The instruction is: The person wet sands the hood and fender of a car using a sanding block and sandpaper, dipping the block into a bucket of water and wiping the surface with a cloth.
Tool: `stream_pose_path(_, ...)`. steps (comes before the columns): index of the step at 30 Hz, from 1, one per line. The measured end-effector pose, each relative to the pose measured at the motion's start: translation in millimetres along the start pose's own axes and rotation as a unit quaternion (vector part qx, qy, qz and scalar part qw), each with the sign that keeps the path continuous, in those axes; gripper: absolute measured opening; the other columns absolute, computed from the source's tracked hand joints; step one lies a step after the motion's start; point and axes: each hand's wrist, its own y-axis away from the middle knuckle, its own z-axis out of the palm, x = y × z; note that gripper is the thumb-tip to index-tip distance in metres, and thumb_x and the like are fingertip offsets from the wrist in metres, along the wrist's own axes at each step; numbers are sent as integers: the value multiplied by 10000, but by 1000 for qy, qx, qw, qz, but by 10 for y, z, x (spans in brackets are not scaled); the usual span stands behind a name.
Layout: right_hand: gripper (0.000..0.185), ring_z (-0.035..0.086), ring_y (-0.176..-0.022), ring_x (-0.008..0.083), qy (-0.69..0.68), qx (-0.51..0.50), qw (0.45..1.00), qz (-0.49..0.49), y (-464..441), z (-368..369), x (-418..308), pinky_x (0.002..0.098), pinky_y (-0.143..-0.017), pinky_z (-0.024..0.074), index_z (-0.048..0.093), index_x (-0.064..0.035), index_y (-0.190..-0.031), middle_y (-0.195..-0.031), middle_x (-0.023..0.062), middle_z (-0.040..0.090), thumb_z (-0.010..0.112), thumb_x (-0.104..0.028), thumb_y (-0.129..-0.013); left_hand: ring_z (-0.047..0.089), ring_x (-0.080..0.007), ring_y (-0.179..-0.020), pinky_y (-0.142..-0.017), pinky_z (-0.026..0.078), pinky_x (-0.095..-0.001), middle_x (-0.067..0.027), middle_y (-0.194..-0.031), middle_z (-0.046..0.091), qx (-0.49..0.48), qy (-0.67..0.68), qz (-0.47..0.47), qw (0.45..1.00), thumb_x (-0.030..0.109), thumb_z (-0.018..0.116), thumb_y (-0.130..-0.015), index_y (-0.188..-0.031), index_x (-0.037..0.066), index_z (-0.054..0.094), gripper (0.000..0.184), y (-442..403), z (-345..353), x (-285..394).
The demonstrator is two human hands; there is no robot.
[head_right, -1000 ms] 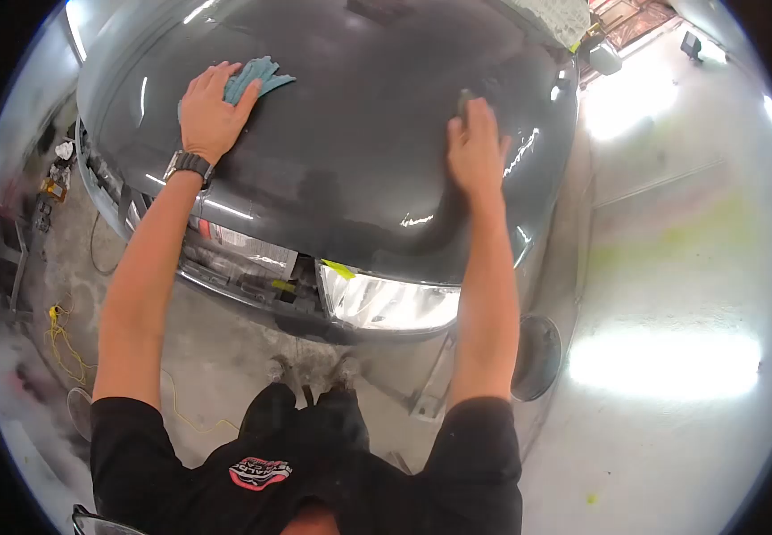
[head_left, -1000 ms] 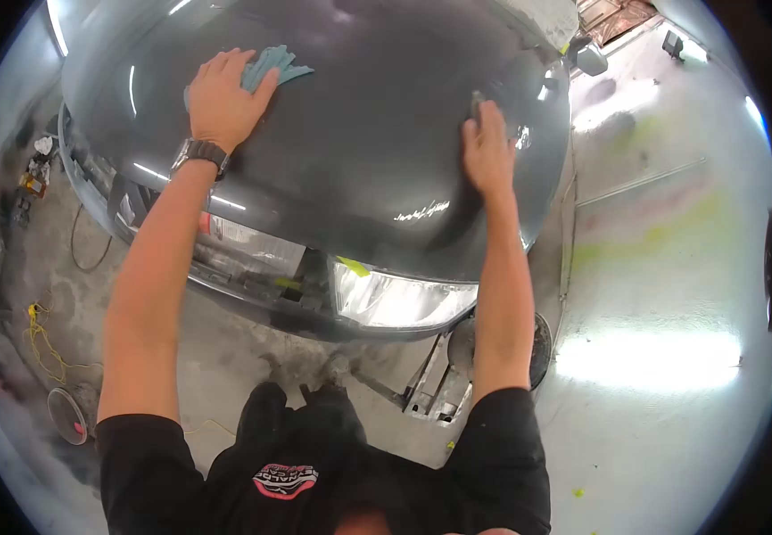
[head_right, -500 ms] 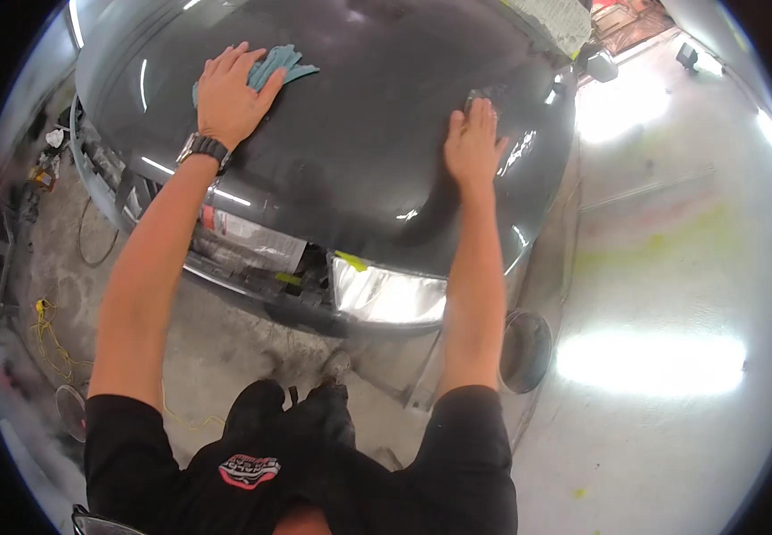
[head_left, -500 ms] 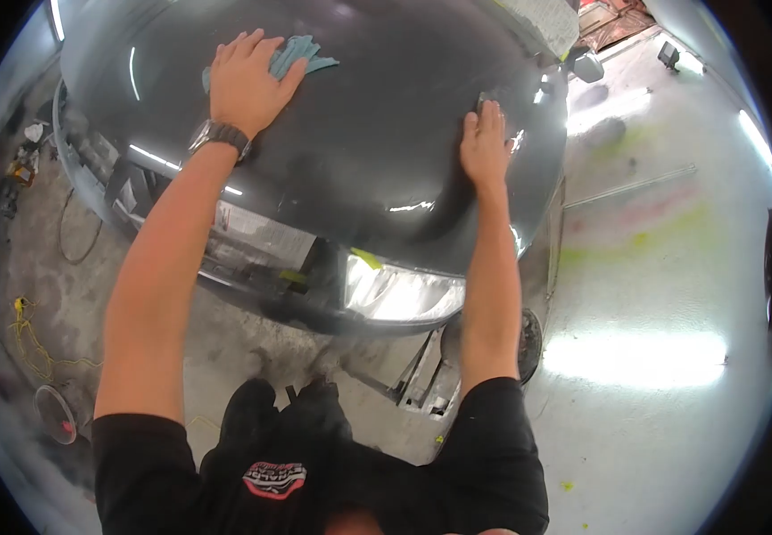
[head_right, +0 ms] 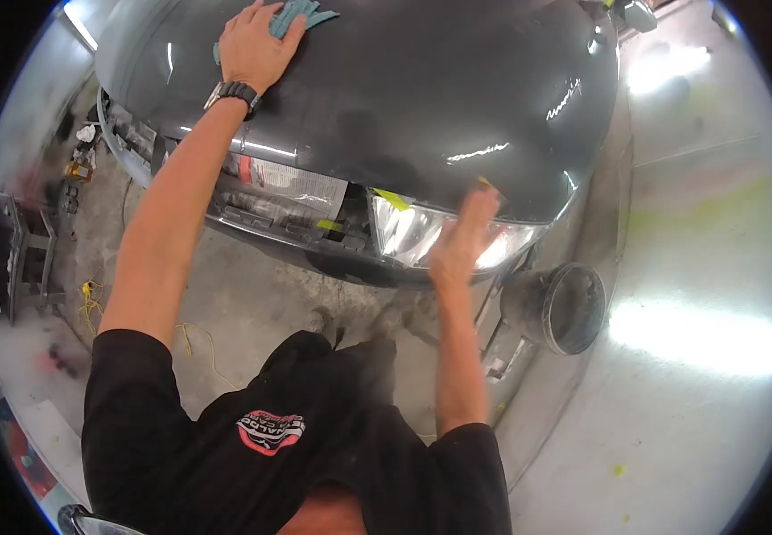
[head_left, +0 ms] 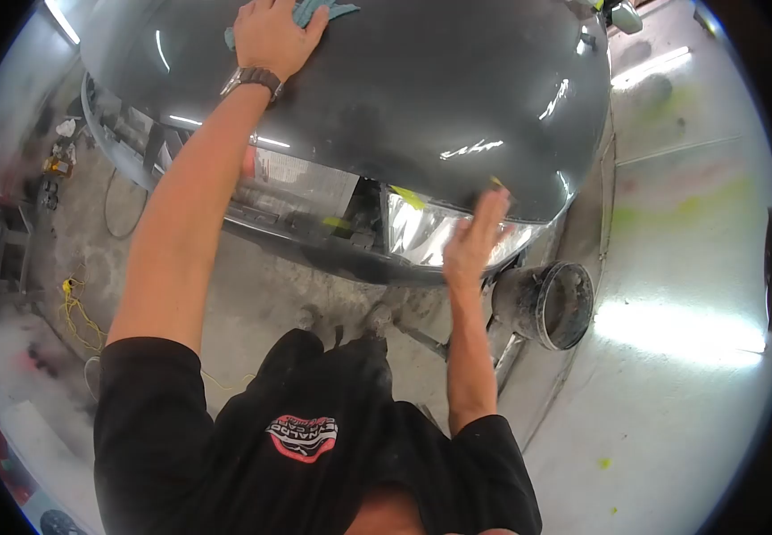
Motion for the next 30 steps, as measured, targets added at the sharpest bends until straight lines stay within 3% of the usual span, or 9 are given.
stream_pose_path(2,740,207,-1616,383,-138,-35,987,-81,58,353,-547,637,-1272,63,334,-12,-1633,-1725,193,276,624,-146,-966,601,-385,-1249,-1049,475,-517,-187,-1334,674,-17,24,5,1000,361,747,-875,-1203,95,724,423,-41,-26,-18)
stream_pose_path(5,724,229,-1616,319,-64,-101,986,-114,137,508,-1195,692,-1249,112,384,-82,-1624,-1725,152,291,608,-378,-1003,615,-399,-1243,-1072,473,-508,-205,-1319,685,-13,26,22,999,372,745,-880,-1208,79,722,440,-14,5,-22)
stream_pose_path(7,738,251,-1609,323,-30,-151,983,-104,118,218,-773,664,-1265,18,349,-74,-1640,-1727,171,282,623,-262,-981,613,-400,-1247,-1069,477,-508,-206,-1322,685,-6,24,40,999,369,741,-886,-1202,75,721,432,17,73,-95)
stream_pose_path(11,711,224,-1614,377,-63,-5,997,-37,320,210,-134,629,-1267,-39,335,-38,-1638,-1728,199,272,578,-180,-985,614,-404,-1241,-1060,485,-503,-200,-1313,690,-17,25,31,999,362,733,-897,-1201,69,717,422,22,36,-91)
stream_pose_path(13,717,233,-1584,471,-154,-50,986,-34,256,334,-729,626,-1267,179,336,-44,-1641,-1719,231,265,607,-189,-993,615,-405,-1233,-1053,489,-504,-196,-1308,692,-39,15,24,999,361,729,-900,-1201,67,717,421,-22,16,-31)
stream_pose_path(17,764,253,-1600,380,-76,-142,978,-135,277,484,-1039,636,-1265,125,350,-30,-1628,-1724,214,266,636,-255,-955,621,-397,-1214,-1043,493,-504,-184,-1287,698,-16,12,42,999,370,727,-899,-1200,73,718,422,-24,108,-86)
stream_pose_path(22,735,231,-1595,444,-78,37,996,39,299,160,-85,624,-1268,56,354,17,-1604,-1703,286,264,617,-52,-921,633,-380,-1163,-997,497,-503,-163,-1215,709,18,-4,63,998,325,730,-908,-1177,88,722,359,8,175,-123)
stream_pose_path(27,804,238,-1612,349,-78,-59,993,-72,301,528,-1127,691,-1241,108,335,-14,-1624,-1738,189,246,662,-317,-955,644,-345,-1257,-1082,467,-453,-162,-1306,721,-21,-16,92,995,555,670,-954,-1220,101,754,532,-48,333,-360)
stream_pose_path(30,688,265,-1602,336,-116,53,990,64,220,282,-370,677,-1249,111,380,7,-1602,-1726,200,272,596,-275,-1013,646,-342,-1237,-1087,454,-452,-144,-1277,729,-24,-3,96,995,567,650,-958,-1216,97,746,544,-58,359,-379)
